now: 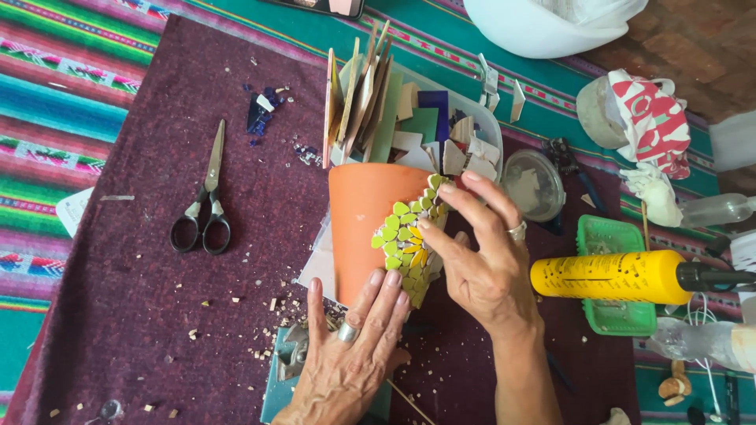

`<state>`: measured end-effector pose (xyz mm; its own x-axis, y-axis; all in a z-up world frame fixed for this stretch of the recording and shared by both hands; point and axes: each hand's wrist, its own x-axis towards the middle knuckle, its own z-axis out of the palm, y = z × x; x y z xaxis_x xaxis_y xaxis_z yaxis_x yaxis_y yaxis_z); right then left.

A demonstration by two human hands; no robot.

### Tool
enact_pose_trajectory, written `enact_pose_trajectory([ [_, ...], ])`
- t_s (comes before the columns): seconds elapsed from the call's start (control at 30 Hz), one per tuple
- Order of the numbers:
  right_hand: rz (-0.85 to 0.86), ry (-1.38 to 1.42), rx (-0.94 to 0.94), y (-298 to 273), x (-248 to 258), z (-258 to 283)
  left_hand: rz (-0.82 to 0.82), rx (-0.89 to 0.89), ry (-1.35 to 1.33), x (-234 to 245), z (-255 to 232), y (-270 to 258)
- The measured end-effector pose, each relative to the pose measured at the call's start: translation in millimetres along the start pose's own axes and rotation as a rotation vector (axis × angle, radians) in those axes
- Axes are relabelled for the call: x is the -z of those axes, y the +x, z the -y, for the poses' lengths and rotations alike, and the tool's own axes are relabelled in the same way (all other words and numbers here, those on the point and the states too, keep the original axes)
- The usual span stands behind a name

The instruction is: Applying glue and placing small mosaic tiles onto a terracotta pot to create a decorative flower pattern.

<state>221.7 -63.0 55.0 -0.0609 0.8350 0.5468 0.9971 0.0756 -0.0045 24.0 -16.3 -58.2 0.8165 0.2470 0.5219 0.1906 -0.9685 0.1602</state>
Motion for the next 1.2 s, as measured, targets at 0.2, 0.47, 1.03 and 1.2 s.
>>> enact_pose_trajectory([
  [0.2,-0.110,0.072,-0.081,-6.4,0.8,-7.1,-0.028,-0.008,0.001,-5.9,1.1,-1.9],
  [0.47,0.009,0.001,-0.114,-9.8,-6.4,-10.6,-0.041,-0.008,-0.004,-4.1,1.2,-0.5],
  [1.03,-0.042,0.246,-0.267,-20.8,-24.3,-24.0,-0.045,-0.026,0.040,-8.5,1.4,-1.6],
  [1.2,0.007,0.238,-0.276,-24.4,-24.6,-27.0,-0.034,-0.030,0.029,-9.3,2.2,-2.2],
])
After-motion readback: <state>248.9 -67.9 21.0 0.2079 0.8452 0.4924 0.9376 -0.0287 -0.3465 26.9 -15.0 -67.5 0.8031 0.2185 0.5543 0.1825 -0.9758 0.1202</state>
